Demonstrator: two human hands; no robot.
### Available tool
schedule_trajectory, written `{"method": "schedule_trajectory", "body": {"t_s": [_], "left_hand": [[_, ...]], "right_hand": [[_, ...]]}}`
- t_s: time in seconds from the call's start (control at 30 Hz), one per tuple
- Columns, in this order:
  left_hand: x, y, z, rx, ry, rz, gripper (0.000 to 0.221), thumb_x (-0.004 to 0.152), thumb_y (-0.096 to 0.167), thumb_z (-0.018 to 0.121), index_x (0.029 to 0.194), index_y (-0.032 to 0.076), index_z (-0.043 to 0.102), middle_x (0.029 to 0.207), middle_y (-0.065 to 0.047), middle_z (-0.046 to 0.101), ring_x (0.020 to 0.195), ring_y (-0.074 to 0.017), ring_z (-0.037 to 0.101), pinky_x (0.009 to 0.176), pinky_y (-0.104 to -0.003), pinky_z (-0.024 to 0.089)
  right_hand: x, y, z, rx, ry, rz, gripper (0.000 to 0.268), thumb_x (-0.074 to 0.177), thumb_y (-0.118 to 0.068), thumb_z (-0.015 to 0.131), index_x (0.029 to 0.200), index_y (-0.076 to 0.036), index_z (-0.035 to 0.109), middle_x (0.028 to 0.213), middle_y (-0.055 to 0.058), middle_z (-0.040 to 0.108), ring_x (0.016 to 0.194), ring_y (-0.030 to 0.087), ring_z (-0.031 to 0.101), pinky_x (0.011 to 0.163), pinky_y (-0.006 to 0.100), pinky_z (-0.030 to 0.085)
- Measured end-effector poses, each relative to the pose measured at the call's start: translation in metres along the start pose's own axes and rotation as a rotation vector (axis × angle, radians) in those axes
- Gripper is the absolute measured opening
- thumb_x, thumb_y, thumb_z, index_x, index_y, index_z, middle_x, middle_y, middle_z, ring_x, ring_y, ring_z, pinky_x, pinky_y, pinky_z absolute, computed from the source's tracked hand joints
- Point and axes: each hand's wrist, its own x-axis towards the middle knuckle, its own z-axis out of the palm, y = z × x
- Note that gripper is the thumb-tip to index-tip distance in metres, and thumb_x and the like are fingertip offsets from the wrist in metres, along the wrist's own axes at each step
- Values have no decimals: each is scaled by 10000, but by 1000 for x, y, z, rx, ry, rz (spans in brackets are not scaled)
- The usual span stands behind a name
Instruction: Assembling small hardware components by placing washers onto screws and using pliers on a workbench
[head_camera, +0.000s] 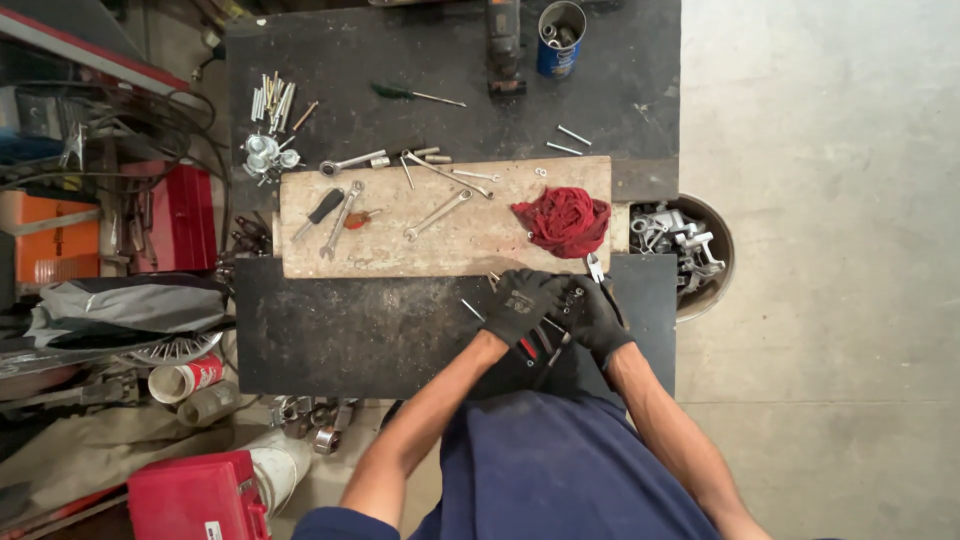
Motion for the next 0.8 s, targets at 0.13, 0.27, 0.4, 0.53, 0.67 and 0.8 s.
{"method": "schedule_trajectory", "body": {"t_s": [0.13,0.27,0.4,0.53,0.67,0.8], "left_hand": [[-9,-28,9,5,-480,101,208,1009,401,501,924,244,607,977,5,595,945,-212,627,792,-300,470],[-28,-71,31,9,-843,182,276,999,455,505,1127,305,697,1182,46,645,1147,-231,645,950,-371,547],[6,-80,22,113,-715,44,278,1005,412,505,1213,292,644,1123,5,659,1068,-246,661,855,-412,570],[26,-62,45,35,-656,-90,669,881,577,639,1455,260,510,1420,-46,550,1231,-284,582,1003,-507,492],[40,-46,79,207,-826,-57,873,804,555,746,1501,139,426,1406,-99,505,1294,-308,508,1020,-514,488],[57,-43,70,48,-486,-213,466,797,554,692,1101,202,667,1072,-48,648,1069,-274,641,923,-480,489]], "right_hand": [[3,5,-1,14,10,-34,173,881,-222,649,927,-62,700,845,63,692,783,220,703,729,332,584],[-2,-2,0,46,15,-57,191,897,-218,652,951,-42,703,910,93,714,868,253,737,779,370,607],[-5,2,-12,100,31,-73,155,853,-176,690,913,-33,696,879,103,682,861,272,718,788,409,602],[-16,10,-15,56,72,-102,171,859,-204,691,885,-35,690,882,125,703,840,268,725,802,419,608],[-22,13,-13,18,75,-97,221,897,-271,633,930,-57,682,853,70,696,817,211,728,796,351,607],[-30,11,-11,58,71,-101,162,822,-218,687,874,-66,670,831,64,669,790,210,709,782,366,610]]}}
